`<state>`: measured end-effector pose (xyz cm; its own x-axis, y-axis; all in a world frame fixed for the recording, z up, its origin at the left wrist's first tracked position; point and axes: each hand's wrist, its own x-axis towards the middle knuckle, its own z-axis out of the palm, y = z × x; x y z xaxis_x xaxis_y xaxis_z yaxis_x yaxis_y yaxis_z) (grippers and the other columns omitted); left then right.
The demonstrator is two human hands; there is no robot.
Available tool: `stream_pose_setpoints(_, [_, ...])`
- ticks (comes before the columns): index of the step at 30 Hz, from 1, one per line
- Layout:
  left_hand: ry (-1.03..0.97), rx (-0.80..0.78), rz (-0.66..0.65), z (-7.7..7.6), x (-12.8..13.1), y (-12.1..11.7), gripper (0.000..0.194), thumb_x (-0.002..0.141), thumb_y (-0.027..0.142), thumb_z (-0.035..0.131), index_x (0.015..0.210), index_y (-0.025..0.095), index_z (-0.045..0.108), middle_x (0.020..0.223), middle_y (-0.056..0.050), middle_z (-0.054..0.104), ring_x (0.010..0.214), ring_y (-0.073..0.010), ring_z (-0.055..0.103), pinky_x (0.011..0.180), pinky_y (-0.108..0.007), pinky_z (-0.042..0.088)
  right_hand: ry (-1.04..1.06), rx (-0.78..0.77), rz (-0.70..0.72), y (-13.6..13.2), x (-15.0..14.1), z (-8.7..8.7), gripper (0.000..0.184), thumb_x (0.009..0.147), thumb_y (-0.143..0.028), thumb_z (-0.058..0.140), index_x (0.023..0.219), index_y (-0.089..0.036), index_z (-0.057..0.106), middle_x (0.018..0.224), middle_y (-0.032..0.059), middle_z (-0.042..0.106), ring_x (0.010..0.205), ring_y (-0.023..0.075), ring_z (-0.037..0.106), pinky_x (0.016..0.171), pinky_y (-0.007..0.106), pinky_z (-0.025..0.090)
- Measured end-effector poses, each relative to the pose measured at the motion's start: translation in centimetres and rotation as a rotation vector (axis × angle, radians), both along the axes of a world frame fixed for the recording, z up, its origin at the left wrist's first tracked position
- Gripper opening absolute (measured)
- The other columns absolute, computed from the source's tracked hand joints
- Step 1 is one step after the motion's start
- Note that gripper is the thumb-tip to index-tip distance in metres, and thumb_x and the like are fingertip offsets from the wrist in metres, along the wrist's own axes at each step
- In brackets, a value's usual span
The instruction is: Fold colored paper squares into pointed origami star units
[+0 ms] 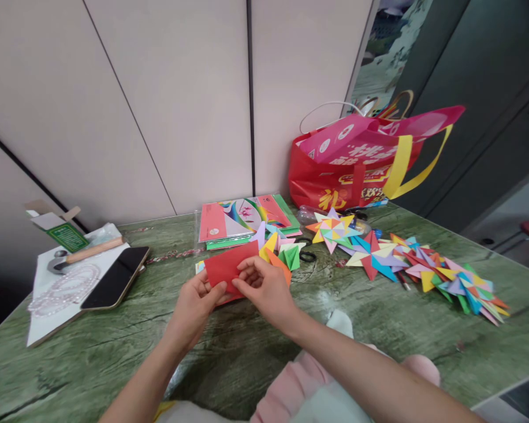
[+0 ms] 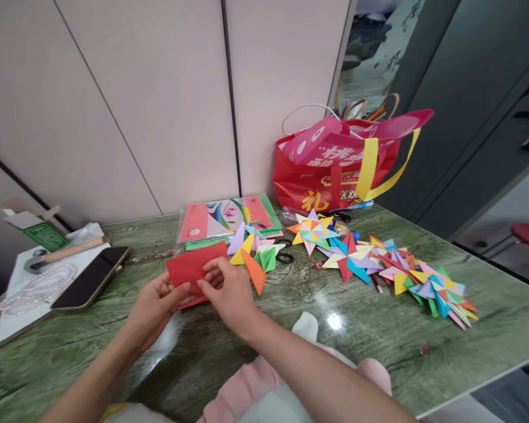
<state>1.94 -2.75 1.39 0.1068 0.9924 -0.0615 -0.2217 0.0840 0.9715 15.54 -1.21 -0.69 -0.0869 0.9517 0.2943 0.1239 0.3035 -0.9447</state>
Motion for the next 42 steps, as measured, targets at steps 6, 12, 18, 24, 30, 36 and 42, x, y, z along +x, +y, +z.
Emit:
stream_pose_setpoints(6, [0.027, 0.002, -0.017, -0.3, -0.3, 0.1, 0.035, 0.064, 0.025, 0.07, 0.096, 0.014, 0.061, 0.092, -0.008, 0.07, 0.084, -0.022, 0.065, 0.074, -0.031, 0.051, -0.006, 0.015, -0.007, 0.0, 0.1, 0.1, 0.014, 0.069, -0.022, 0.06, 0.082, -0.018, 0.055, 0.066, 0.0003, 0.061, 0.058, 0.0115, 0.057, 0.056, 0.024, 0.048])
stream_pose_setpoints(12, [0.039, 0.0, -0.05, -0.6, -0.6, 0.2, 0.028, 0.066, 0.024, 0.069, 0.091, 0.013, 0.064, 0.091, -0.008, 0.07, 0.084, -0.0215, 0.064, 0.077, -0.032, 0.05, -0.009, 0.01, -0.018, 0.1, 0.2, 0.1, 0.014, 0.069, -0.021, 0.061, 0.082, -0.017, 0.055, 0.067, 0.0004, 0.061, 0.059, 0.0119, 0.058, 0.057, 0.024, 0.048])
stream_pose_setpoints(18, [0.024, 0.011, -0.059, -0.4, -0.5, 0.2, 0.028, 0.064, 0.024, 0.07, 0.09, 0.014, 0.067, 0.089, -0.007, 0.071, 0.083, -0.0218, 0.064, 0.078, -0.033, 0.049, -0.019, 0.021, -0.02, 0.1, 0.2, 0.1, 0.015, 0.069, -0.02, 0.061, 0.082, -0.017, 0.055, 0.066, 0.0001, 0.061, 0.059, 0.0117, 0.058, 0.057, 0.024, 0.048])
stream_pose_setpoints(24, [0.012, -0.003, -0.038, -0.1, -0.2, 0.1, 0.027, 0.061, 0.024, 0.072, 0.085, 0.014, 0.069, 0.087, -0.007, 0.071, 0.082, -0.0221, 0.064, 0.073, -0.031, 0.05, -0.041, 0.042, -0.026, 0.1, 0.3, 0.1, 0.013, 0.07, -0.02, 0.061, 0.082, -0.018, 0.055, 0.068, 0.0003, 0.061, 0.06, 0.0117, 0.058, 0.057, 0.023, 0.048])
stream_pose_setpoints(30, [0.01, -0.01, 0.003, -0.5, 0.0, 0.2, 0.026, 0.061, 0.024, 0.072, 0.084, 0.012, 0.068, 0.083, -0.007, 0.072, 0.08, -0.022, 0.064, 0.074, -0.033, 0.049, -0.273, 0.261, -0.079, -0.1, 0.3, -0.1, 0.008, 0.074, -0.015, 0.055, 0.078, -0.019, 0.06, 0.081, 0.0028, 0.056, 0.065, 0.0113, 0.054, 0.059, 0.024, 0.044])
stream_pose_setpoints(36, [-0.083, -0.045, 0.001, -0.7, -0.2, 0.4, 0.025, 0.06, 0.022, 0.072, 0.082, 0.011, 0.067, 0.08, -0.007, 0.071, 0.074, -0.0197, 0.064, 0.071, -0.031, 0.049, -0.569, 0.45, -0.091, -0.6, -0.2, -0.3, 0.006, 0.075, -0.023, 0.057, 0.078, -0.021, 0.063, 0.083, 0.0031, 0.055, 0.08, 0.0158, 0.05, 0.064, 0.026, 0.038])
stream_pose_setpoints(42, [-0.139, -0.041, 0.022, -0.8, 0.0, 0.4, 0.02, 0.059, 0.021, 0.073, 0.076, 0.012, 0.066, 0.077, -0.007, 0.071, 0.073, -0.0188, 0.064, 0.069, -0.029, 0.049, -0.647, 0.418, -0.167, -1.1, -0.5, 0.0, 0.009, 0.077, -0.024, 0.056, 0.073, -0.022, 0.064, 0.076, 0.0037, 0.054, 0.073, 0.0158, 0.049, 0.059, 0.026, 0.036])
